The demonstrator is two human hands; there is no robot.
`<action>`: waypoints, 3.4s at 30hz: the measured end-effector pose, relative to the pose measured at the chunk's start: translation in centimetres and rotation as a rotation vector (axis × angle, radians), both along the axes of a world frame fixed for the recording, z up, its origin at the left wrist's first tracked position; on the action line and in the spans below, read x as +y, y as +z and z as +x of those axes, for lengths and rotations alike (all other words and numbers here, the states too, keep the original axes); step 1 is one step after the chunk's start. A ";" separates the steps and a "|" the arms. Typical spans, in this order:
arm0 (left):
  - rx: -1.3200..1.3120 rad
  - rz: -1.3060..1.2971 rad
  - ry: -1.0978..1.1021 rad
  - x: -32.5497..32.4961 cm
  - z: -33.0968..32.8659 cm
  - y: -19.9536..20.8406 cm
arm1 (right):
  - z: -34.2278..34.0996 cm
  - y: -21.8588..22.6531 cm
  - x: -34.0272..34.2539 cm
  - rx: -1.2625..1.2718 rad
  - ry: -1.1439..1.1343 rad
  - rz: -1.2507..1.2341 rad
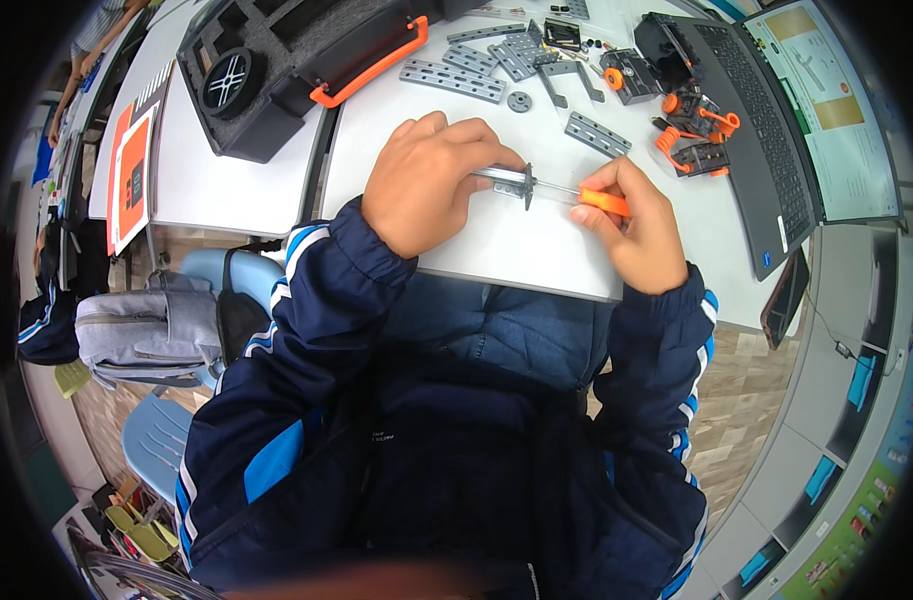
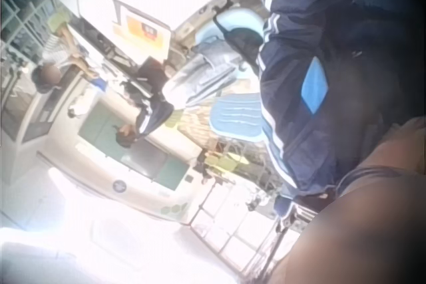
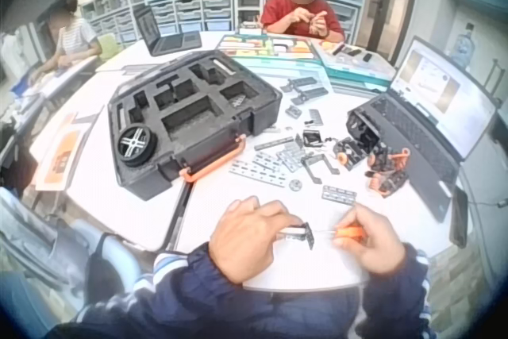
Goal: The person assembles small grey mechanical parts on a white table using an orange screwdriver. They tighten screws on a small assembly, then pick up a perforated metal plate and attach it to the assembly, continuing to tighten screws throughout the clip.
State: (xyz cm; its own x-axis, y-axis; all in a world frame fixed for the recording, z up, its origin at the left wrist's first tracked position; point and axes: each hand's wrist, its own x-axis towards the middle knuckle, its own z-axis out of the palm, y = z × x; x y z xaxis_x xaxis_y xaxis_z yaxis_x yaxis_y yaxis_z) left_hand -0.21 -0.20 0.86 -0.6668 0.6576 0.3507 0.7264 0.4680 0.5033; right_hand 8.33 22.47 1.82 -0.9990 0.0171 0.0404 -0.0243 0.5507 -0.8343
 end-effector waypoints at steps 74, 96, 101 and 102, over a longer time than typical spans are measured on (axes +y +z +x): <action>0.005 0.012 -0.013 0.2 -0.2 0.1 | 0.5 0.0 -0.7 0.093 -0.034 0.141; -0.013 -0.005 0.004 0.4 0.0 0.0 | 1.5 0.0 -2.3 0.388 -0.137 0.558; -0.001 0.008 0.002 0.4 0.0 0.0 | 1.1 -0.1 -1.5 0.312 -0.102 0.423; -0.006 0.000 0.002 0.4 0.0 -0.1 | 0.9 -0.1 -1.4 0.224 -0.131 0.361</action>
State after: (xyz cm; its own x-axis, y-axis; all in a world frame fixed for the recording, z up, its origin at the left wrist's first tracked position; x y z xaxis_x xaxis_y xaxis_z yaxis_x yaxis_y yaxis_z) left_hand -0.21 0.20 0.81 -0.6702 0.6565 0.3461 0.7222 0.4696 0.5078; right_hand 9.25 21.05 1.71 -0.9554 0.0878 0.2821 -0.0933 0.8162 -0.5702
